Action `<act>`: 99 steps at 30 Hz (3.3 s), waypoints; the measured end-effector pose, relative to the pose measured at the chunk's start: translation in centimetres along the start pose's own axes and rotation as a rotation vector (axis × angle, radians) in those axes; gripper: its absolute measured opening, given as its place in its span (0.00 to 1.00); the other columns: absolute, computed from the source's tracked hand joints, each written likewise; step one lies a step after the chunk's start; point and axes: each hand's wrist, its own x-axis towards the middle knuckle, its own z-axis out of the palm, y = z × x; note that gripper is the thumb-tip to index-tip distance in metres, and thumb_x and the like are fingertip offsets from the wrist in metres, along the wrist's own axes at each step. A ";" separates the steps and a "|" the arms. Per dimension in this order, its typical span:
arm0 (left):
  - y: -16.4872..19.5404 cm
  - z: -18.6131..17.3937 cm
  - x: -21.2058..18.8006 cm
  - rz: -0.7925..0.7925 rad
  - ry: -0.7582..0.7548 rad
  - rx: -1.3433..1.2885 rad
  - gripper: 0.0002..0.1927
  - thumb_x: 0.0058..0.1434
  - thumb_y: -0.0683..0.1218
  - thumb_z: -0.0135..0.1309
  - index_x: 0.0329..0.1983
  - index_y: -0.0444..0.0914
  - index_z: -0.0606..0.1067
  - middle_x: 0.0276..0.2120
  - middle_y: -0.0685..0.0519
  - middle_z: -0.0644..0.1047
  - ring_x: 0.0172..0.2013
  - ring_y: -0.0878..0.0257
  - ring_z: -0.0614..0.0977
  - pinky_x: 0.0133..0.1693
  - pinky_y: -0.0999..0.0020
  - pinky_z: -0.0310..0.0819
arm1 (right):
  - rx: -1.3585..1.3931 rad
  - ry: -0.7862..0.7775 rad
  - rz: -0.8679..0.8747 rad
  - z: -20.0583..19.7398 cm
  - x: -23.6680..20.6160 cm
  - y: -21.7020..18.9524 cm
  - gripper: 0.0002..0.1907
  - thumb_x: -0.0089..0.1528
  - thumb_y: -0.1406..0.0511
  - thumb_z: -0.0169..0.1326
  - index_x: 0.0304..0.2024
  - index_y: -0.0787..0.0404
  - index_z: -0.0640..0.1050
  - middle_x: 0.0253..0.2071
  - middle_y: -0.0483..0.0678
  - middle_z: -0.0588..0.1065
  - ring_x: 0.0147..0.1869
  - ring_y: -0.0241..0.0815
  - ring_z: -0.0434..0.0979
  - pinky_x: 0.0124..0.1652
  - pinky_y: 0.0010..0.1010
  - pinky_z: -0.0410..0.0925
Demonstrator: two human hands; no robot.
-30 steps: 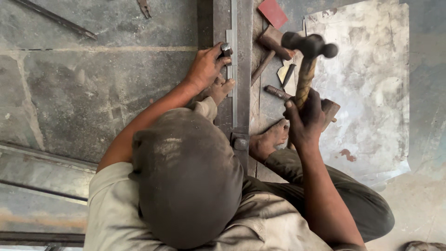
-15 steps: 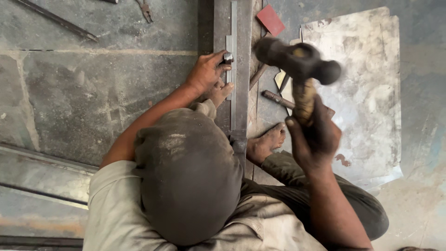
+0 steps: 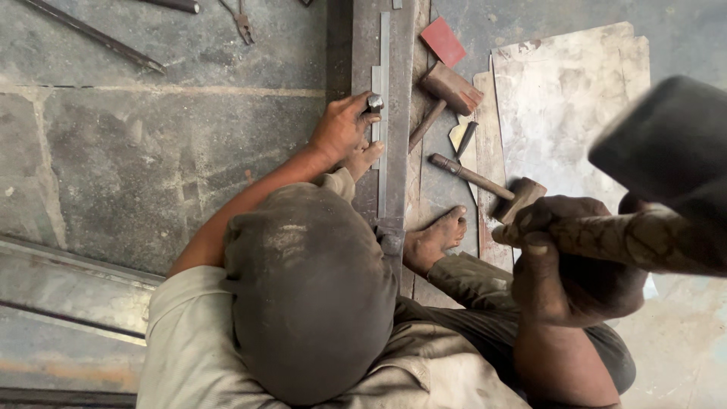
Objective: The person sits on the floor and repeatedly hammers small metal strips on a long metal beam using a hammer and a metal block. The person adjusts the strips and continues hammering them flat.
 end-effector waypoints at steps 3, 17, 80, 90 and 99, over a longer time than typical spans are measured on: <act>0.4 -0.6 -0.3 0.059 0.020 -0.001 0.22 0.66 0.47 0.60 0.61 0.34 0.74 0.47 0.43 0.82 0.42 0.52 0.87 0.45 0.61 0.83 | -0.177 -0.126 -0.038 0.4 -0.9 3.3 0.17 0.65 0.78 0.56 0.55 0.63 0.70 0.40 0.58 0.76 0.38 0.49 0.78 0.40 0.39 0.74; 0.6 -2.0 1.5 -0.250 -0.029 -0.132 0.12 0.71 0.47 0.57 0.53 0.38 0.77 0.38 0.49 0.84 0.35 0.61 0.86 0.36 0.67 0.81 | -0.616 -0.419 0.324 1.6 -5.5 13.9 0.33 0.62 0.66 0.61 0.70 0.57 0.67 0.45 0.59 0.78 0.41 0.51 0.83 0.37 0.40 0.74; -1.7 -1.8 10.3 -0.031 0.024 -0.140 0.24 0.65 0.48 0.62 0.62 0.39 0.74 0.44 0.45 0.84 0.44 0.55 0.87 0.49 0.61 0.80 | -0.414 -0.266 0.941 3.8 -1.3 13.2 0.33 0.64 0.62 0.57 0.71 0.61 0.65 0.30 0.40 0.78 0.24 0.32 0.69 0.23 0.27 0.65; -2.0 -1.2 10.0 0.023 0.085 -0.085 0.26 0.64 0.49 0.63 0.62 0.34 0.73 0.46 0.39 0.82 0.45 0.48 0.85 0.47 0.60 0.80 | 0.016 0.060 -0.010 2.0 7.2 3.1 0.19 0.73 0.72 0.52 0.65 0.66 0.66 0.34 0.52 0.77 0.25 0.37 0.75 0.28 0.28 0.70; -0.5 -1.9 9.7 0.011 0.048 -0.051 0.24 0.65 0.48 0.61 0.63 0.36 0.74 0.43 0.39 0.82 0.43 0.46 0.85 0.44 0.56 0.79 | -0.951 -0.575 0.219 6.8 5.2 13.7 0.28 0.64 0.69 0.57 0.67 0.61 0.72 0.33 0.66 0.76 0.32 0.67 0.76 0.31 0.52 0.68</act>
